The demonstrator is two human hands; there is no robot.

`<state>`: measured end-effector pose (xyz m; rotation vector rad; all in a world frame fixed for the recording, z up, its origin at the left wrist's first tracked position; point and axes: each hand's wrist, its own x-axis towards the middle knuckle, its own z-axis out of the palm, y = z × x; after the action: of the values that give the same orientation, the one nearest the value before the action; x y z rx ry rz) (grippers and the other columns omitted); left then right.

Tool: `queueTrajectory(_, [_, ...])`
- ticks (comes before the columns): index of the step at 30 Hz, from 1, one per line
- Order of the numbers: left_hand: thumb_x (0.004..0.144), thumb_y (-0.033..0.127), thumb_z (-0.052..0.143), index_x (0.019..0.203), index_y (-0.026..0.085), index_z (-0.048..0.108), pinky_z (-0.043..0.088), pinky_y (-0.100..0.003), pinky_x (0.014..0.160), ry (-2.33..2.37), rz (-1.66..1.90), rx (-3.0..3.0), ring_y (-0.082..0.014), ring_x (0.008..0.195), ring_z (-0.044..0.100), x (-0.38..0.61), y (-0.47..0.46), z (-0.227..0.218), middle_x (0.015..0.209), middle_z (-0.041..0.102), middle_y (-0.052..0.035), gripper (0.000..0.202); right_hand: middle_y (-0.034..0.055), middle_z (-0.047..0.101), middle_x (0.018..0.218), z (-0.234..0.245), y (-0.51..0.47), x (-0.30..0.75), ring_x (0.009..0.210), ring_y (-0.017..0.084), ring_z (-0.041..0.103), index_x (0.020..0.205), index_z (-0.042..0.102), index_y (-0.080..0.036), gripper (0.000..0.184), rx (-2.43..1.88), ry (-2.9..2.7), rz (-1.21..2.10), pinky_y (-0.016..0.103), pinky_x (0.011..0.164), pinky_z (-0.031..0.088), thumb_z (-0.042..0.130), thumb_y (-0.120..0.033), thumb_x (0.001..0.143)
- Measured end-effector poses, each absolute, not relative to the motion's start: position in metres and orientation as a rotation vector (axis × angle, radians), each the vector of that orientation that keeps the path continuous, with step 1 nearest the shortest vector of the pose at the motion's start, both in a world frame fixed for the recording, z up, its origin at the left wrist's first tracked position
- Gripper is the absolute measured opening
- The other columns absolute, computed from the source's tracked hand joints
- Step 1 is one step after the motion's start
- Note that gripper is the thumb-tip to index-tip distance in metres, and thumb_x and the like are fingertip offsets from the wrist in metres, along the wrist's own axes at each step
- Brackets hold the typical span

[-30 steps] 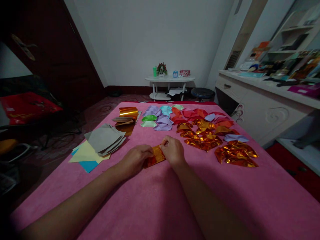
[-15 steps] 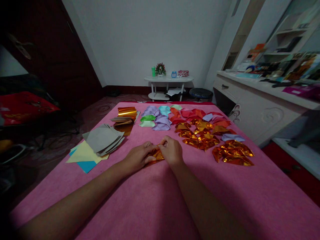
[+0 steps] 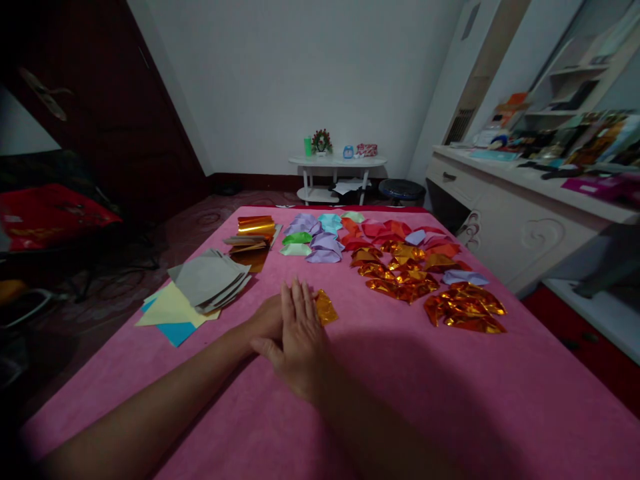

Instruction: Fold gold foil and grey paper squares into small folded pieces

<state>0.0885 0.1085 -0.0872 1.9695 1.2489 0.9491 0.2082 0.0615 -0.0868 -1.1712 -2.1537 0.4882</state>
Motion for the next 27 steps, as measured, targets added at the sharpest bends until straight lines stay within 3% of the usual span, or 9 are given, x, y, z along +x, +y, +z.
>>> queueTrajectory(4, [0.073,0.028,0.067,0.118,0.017,0.061,0.043,-0.037,0.091,0.972,0.631,2.380,-0.0271,0.104,0.055,0.076,0.107,-0.082,0.116,0.060,-0.0132,0.047,0.0139,0.018,0.155,-0.090,0.069,0.225,0.143,0.029,0.004,0.150,0.014,-0.014,0.090,-1.145,-2.198,0.601,0.051,0.115,0.015,0.053,-0.058,0.082])
queueTrajectory(6, [0.072,0.037,0.069,0.123,0.019,0.057,0.045,-0.034,0.088,0.941,0.606,2.389,-0.0241,0.101,0.053,0.071,0.105,-0.076,0.113,0.058,-0.0118,0.055,0.0174,0.018,0.154,-0.090,0.077,0.239,0.143,0.029,0.008,0.149,0.017,-0.010,0.083,-1.159,-2.174,0.677,0.051,0.116,0.013,0.049,-0.053,0.086])
queueTrajectory(10, [0.065,0.047,0.074,0.120,0.021,0.057,0.046,-0.031,0.081,0.988,0.576,2.364,-0.0210,0.094,0.052,0.067,0.094,-0.068,0.105,0.055,-0.0076,0.063,0.0140,0.018,0.155,-0.089,0.095,0.263,0.142,0.028,0.015,0.149,0.020,-0.016,0.075,-1.258,-1.996,0.953,0.051,0.114,0.016,0.050,-0.046,0.087])
queueTrajectory(13, [0.064,0.036,0.074,0.111,0.020,0.058,0.044,-0.032,0.084,1.060,0.648,2.382,-0.0212,0.095,0.052,0.068,0.084,-0.065,0.105,0.055,-0.0061,0.051,0.0113,0.029,0.152,-0.090,0.102,0.273,0.139,0.027,0.028,0.147,0.023,-0.022,0.076,-1.160,-1.812,1.104,0.048,0.112,0.025,0.058,-0.038,0.082])
queueTrajectory(16, [0.069,0.022,0.066,0.099,0.019,0.059,0.045,-0.031,0.081,1.156,0.745,2.392,-0.0199,0.090,0.055,0.071,0.077,-0.066,0.098,0.059,-0.0052,0.032,0.0092,0.030,0.151,-0.090,0.099,0.274,0.135,0.027,0.035,0.140,0.038,-0.025,0.078,-1.080,-1.777,1.107,0.044,0.109,0.032,0.069,-0.024,0.069])
queueTrajectory(19, [0.081,0.022,0.057,0.090,0.019,0.062,0.045,-0.028,0.075,1.211,0.803,2.384,-0.0171,0.083,0.058,0.073,0.077,-0.070,0.091,0.063,-0.0041,0.011,0.0070,0.029,0.152,-0.088,0.092,0.271,0.135,0.027,0.035,0.115,0.062,-0.025,0.053,-1.132,-1.907,0.974,0.041,0.109,0.031,0.068,-0.014,0.064])
queueTrajectory(22, [0.089,0.033,0.052,0.087,0.020,0.066,0.044,-0.027,0.074,1.196,0.823,2.425,-0.0159,0.081,0.061,0.073,0.080,-0.075,0.087,0.067,-0.0032,0.019,0.0081,0.036,0.148,-0.088,0.088,0.267,0.131,0.027,0.041,0.092,0.072,-0.022,0.023,-1.182,-2.003,0.864,0.041,0.108,0.033,0.066,-0.017,0.070])
queueTrajectory(27, [0.090,0.040,0.051,0.085,0.020,0.069,0.044,-0.026,0.073,1.242,0.805,2.495,-0.0165,0.079,0.064,0.076,0.081,-0.081,0.085,0.070,-0.0038,0.028,0.0097,0.052,0.136,-0.096,0.092,0.262,0.128,0.027,0.045,0.081,0.076,-0.021,0.014,-1.125,-2.050,0.732,0.042,0.107,0.035,0.062,-0.019,0.077])
